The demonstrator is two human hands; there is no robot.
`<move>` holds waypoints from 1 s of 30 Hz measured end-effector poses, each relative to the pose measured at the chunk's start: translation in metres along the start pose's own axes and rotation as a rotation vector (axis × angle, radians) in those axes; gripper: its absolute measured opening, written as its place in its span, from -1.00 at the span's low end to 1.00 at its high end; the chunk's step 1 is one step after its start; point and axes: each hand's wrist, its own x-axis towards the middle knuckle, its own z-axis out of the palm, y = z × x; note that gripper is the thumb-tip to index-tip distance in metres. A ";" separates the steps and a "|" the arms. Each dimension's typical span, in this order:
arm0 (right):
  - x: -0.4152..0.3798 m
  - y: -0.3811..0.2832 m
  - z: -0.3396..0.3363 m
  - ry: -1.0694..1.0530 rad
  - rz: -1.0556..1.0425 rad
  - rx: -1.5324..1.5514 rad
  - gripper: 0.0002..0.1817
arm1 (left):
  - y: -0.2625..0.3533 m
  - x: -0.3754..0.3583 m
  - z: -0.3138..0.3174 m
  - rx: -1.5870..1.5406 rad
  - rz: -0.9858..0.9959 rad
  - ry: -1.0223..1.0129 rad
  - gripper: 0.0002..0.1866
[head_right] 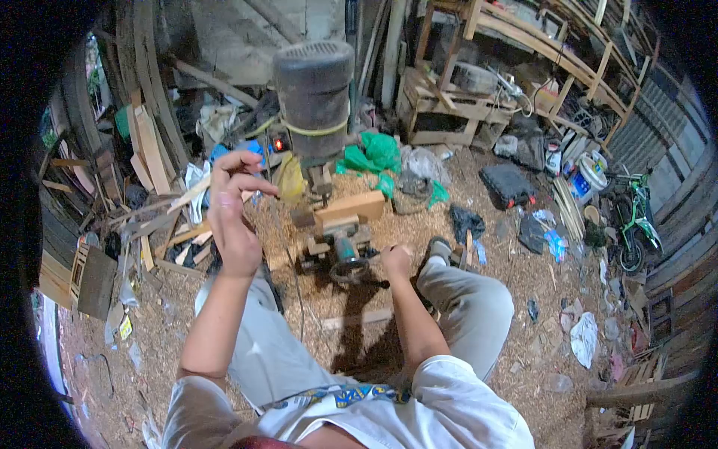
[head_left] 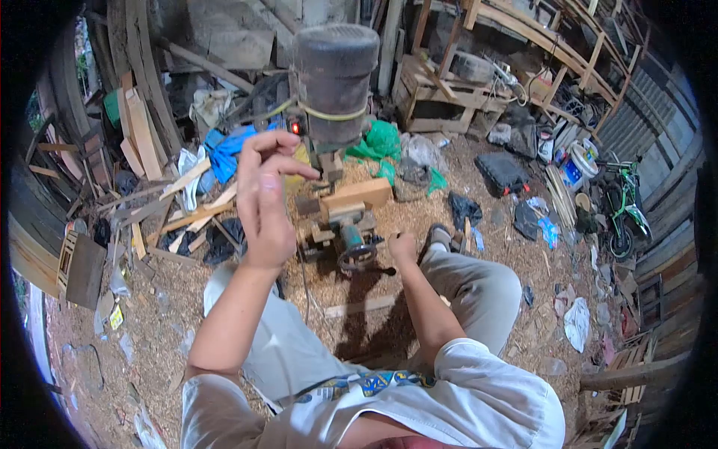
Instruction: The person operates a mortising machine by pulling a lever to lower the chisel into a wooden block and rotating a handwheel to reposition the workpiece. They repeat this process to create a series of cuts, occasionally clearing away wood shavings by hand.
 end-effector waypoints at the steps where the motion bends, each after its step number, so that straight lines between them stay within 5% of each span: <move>1: 0.006 -0.028 -0.022 0.132 0.072 0.083 -0.47 | -0.002 0.001 0.002 -0.025 0.018 -0.002 -0.43; 5: 0.084 -0.130 -0.069 0.319 -0.334 0.570 -0.55 | 0.000 0.002 0.010 0.032 -0.009 -0.029 -0.61; 10: 0.110 -0.321 -0.186 0.233 -0.694 1.058 -0.58 | -0.004 0.003 0.021 0.131 0.014 -0.075 -0.60; 11: 0.118 -0.352 -0.208 0.102 -0.593 1.129 -0.57 | -0.005 0.003 0.024 0.137 -0.006 -0.076 -0.60; 15: 0.148 -0.463 -0.259 0.020 -0.840 1.313 -0.39 | -0.015 0.003 0.032 0.178 -0.004 -0.117 -0.62; 16: 0.226 -0.499 -0.237 0.149 -0.937 1.217 -0.22 | -0.017 0.003 0.035 0.183 0.007 -0.119 -0.63; 17: 0.203 -0.506 -0.256 0.149 -0.947 1.226 -0.22 | -0.018 0.003 0.037 0.188 0.014 -0.123 -0.64; 19: 0.161 -0.511 -0.292 -0.292 -0.714 1.257 -0.07 | -0.017 0.005 0.043 0.158 0.000 -0.123 -0.64; 25: 0.090 -0.483 -0.341 -0.134 -0.599 1.108 -0.04 | -0.020 0.008 0.042 0.106 -0.013 -0.115 -0.63; 27: 0.101 -0.483 -0.355 -0.430 -0.560 1.080 -0.14 | -0.017 0.007 0.044 0.078 -0.034 -0.081 -0.60; 30: 0.108 -0.504 -0.353 -0.461 -0.621 1.279 -0.37 | -0.021 0.005 0.047 0.105 -0.030 -0.115 -0.59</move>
